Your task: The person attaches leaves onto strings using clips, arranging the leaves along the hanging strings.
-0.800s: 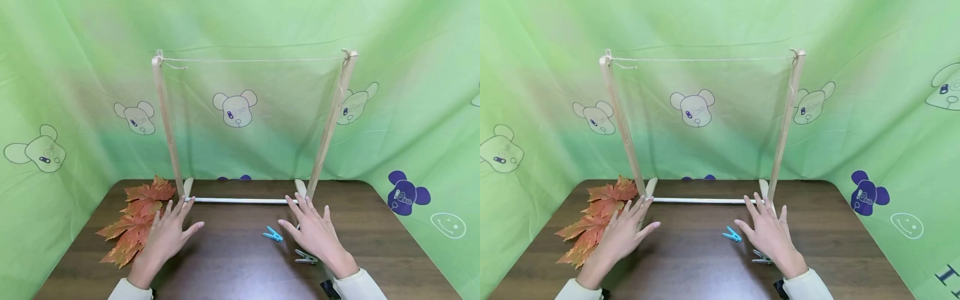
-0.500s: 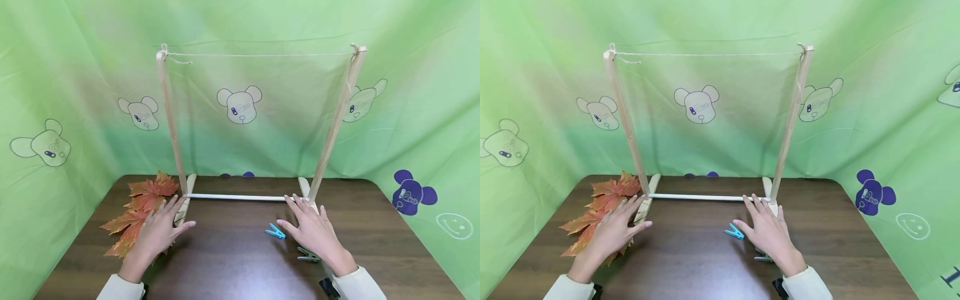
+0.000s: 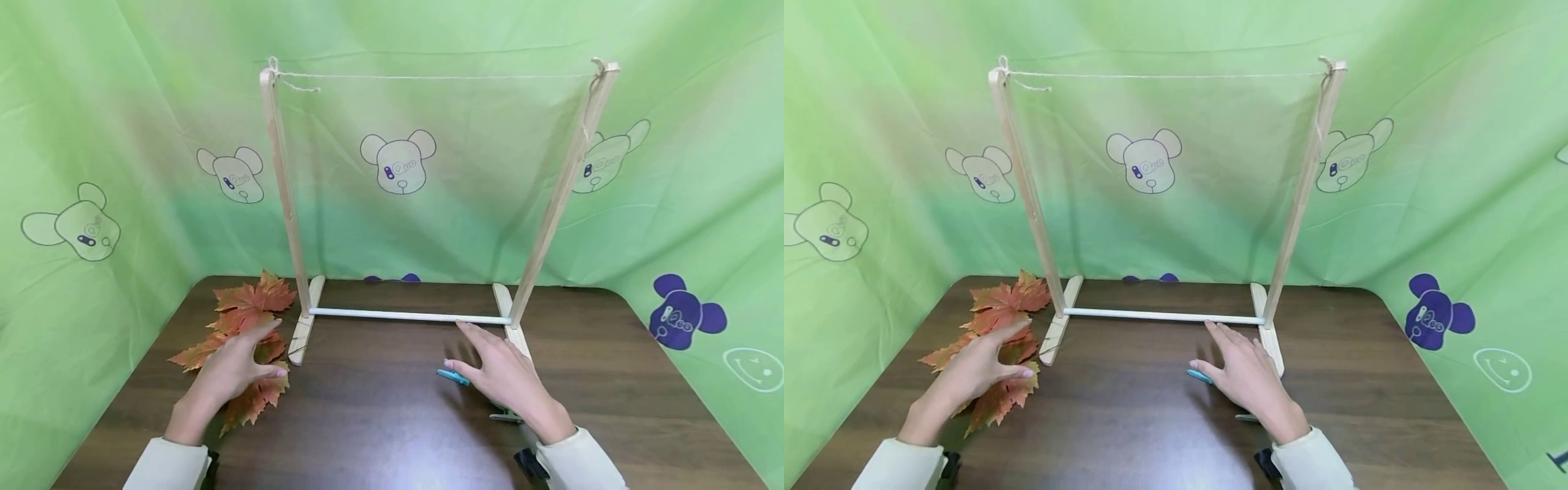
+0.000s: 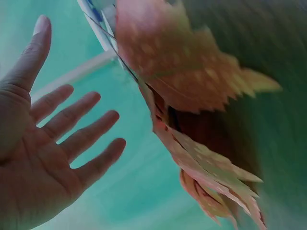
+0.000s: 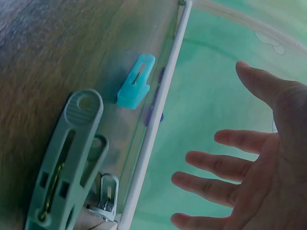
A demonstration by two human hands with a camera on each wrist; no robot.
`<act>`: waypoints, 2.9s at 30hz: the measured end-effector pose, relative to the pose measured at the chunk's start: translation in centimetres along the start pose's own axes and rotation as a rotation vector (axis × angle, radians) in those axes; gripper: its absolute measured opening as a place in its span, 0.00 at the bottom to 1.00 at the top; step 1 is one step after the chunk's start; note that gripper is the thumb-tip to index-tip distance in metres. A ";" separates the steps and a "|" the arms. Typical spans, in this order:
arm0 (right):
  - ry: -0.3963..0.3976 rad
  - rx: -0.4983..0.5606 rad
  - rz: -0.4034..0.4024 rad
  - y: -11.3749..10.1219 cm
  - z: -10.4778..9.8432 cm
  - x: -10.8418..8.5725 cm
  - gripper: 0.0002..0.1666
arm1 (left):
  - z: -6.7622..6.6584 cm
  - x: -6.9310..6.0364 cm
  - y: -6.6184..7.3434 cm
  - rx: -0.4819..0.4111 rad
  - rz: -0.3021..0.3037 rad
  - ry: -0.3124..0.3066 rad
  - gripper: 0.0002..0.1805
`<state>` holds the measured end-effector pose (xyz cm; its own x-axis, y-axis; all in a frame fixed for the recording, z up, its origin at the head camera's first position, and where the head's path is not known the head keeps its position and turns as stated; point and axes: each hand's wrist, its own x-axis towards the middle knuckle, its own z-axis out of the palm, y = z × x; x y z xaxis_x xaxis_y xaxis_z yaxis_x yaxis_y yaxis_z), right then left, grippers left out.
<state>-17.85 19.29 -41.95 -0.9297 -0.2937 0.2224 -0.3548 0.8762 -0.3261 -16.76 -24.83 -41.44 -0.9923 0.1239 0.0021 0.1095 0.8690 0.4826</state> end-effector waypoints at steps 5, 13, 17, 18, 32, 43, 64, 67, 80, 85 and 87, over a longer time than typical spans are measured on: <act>-0.036 0.021 0.018 -0.2 0.0 0.1 0.46 | -0.2 0.4 -0.7 -0.043 0.000 -0.025 0.48; -0.085 0.042 0.020 -0.5 0.2 0.4 0.43 | -0.3 1.4 -1.2 -0.068 0.058 -0.033 0.35; -0.092 0.044 0.008 -0.5 0.5 0.5 0.43 | 0.1 1.9 -1.1 -0.109 0.067 -0.070 0.29; -0.097 0.045 0.007 -0.5 0.5 0.5 0.43 | 0.3 2.0 -1.1 -0.114 0.068 -0.076 0.27; -0.159 0.083 0.016 -0.6 1.1 0.8 0.42 | 1.1 3.0 -1.7 -0.135 0.087 -0.058 0.16; -0.181 0.079 0.031 -0.4 1.3 0.9 0.42 | 0.7 4.2 -2.0 -0.059 0.092 -0.055 0.16; -0.214 0.077 0.032 -0.7 1.7 1.2 0.38 | 1.3 5.3 -2.5 -0.041 0.133 -0.071 0.17; -0.215 0.075 0.034 -0.8 1.7 1.2 0.38 | 1.1 5.3 -2.6 -0.028 0.142 -0.061 0.17; -0.232 0.065 0.055 -0.9 1.8 1.5 0.37 | -0.4 4.9 -1.8 -0.005 0.192 -0.032 0.17; -0.238 0.045 0.074 -1.0 2.0 1.8 0.27 | -1.2 4.8 -1.5 -0.031 0.211 -0.041 0.17; -0.248 0.031 0.082 -1.0 2.1 1.9 0.21 | -1.5 4.7 -1.4 -0.032 0.213 -0.047 0.17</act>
<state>-19.51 17.04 -43.14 -0.9499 -0.3104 -0.0363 -0.2769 0.8898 -0.3627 -21.71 -26.16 -40.78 -0.9430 0.3261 0.0664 0.3138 0.8049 0.5036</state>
